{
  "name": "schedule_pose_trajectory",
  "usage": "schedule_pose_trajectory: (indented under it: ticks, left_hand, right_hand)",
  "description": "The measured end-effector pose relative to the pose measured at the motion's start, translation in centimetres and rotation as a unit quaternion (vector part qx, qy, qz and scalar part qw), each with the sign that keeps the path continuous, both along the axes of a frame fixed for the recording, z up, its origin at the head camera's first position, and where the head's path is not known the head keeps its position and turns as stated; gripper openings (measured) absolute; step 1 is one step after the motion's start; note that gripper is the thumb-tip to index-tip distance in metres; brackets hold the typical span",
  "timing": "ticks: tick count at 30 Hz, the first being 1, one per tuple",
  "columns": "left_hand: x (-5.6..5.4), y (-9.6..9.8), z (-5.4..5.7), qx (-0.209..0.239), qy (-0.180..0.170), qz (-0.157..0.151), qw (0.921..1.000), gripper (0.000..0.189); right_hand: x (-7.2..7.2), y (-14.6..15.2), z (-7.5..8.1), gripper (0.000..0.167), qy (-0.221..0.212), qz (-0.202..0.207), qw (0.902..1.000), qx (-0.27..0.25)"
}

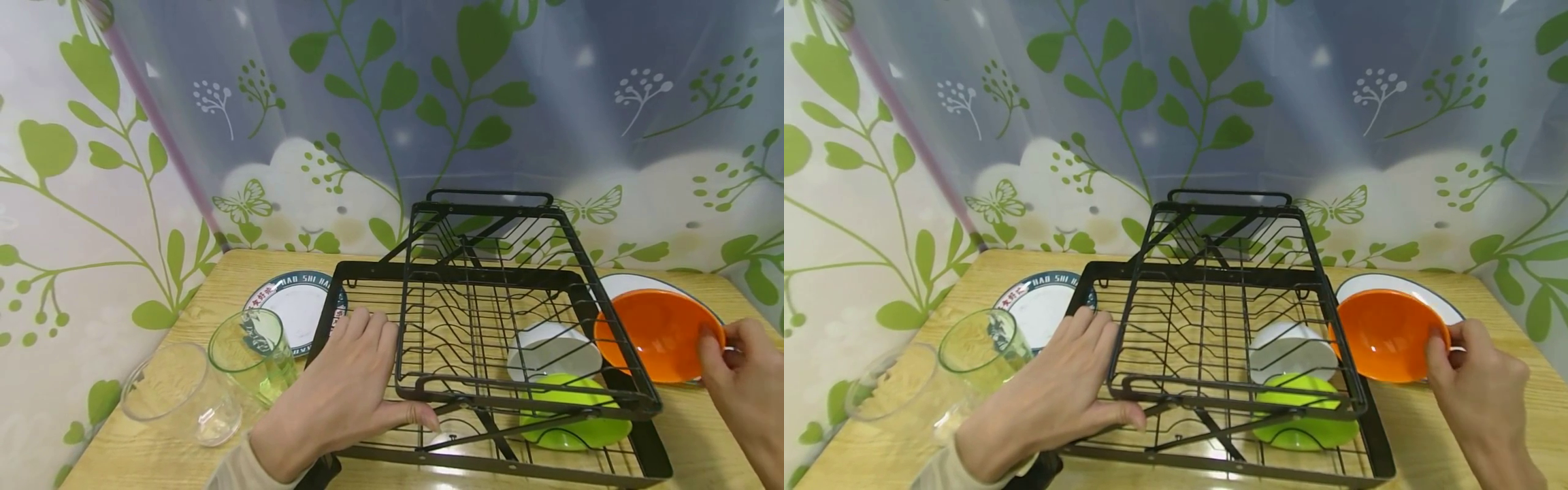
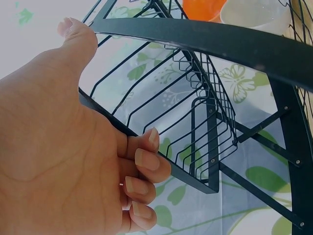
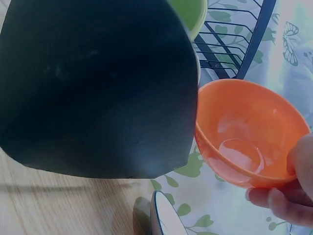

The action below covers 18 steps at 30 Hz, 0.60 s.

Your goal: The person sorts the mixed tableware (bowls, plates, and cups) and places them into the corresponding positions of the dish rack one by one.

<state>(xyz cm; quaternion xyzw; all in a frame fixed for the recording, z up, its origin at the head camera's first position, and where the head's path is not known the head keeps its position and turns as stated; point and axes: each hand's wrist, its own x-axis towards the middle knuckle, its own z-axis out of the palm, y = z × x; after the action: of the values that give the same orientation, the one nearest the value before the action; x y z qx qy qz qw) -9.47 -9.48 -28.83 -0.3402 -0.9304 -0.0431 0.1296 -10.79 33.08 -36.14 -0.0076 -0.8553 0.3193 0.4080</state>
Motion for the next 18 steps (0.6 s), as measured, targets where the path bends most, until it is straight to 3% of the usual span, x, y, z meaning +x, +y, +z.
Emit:
schedule_pose_trajectory:
  ticks: [4,7,10,14,18]
  left_hand:
    - [0.0,0.0,0.0,0.000,-0.004,0.003,1.0000,0.075]
    - [0.0,0.0,0.0,0.001,-0.007,0.004,1.0000,0.074]
    - [0.0,0.0,0.0,0.002,-0.007,0.004,1.0000,0.074]
    - [0.0,0.1,0.0,0.001,-0.004,0.003,1.0000,0.074]
    - [0.0,0.2,-0.1,0.002,-0.003,0.003,1.0000,0.075]
  right_hand:
    - [-0.1,0.1,0.1,0.013,0.055,0.013,0.9958,0.072]
    - [0.0,0.1,0.2,0.025,0.072,0.016,0.9902,0.119]
    - [0.1,-0.2,0.3,0.040,0.079,-0.005,0.9799,0.183]
    - [0.2,-0.8,0.2,0.052,0.103,-0.023,0.9689,0.224]
    - [-0.1,-1.1,-0.2,0.051,0.131,-0.020,0.9657,0.223]
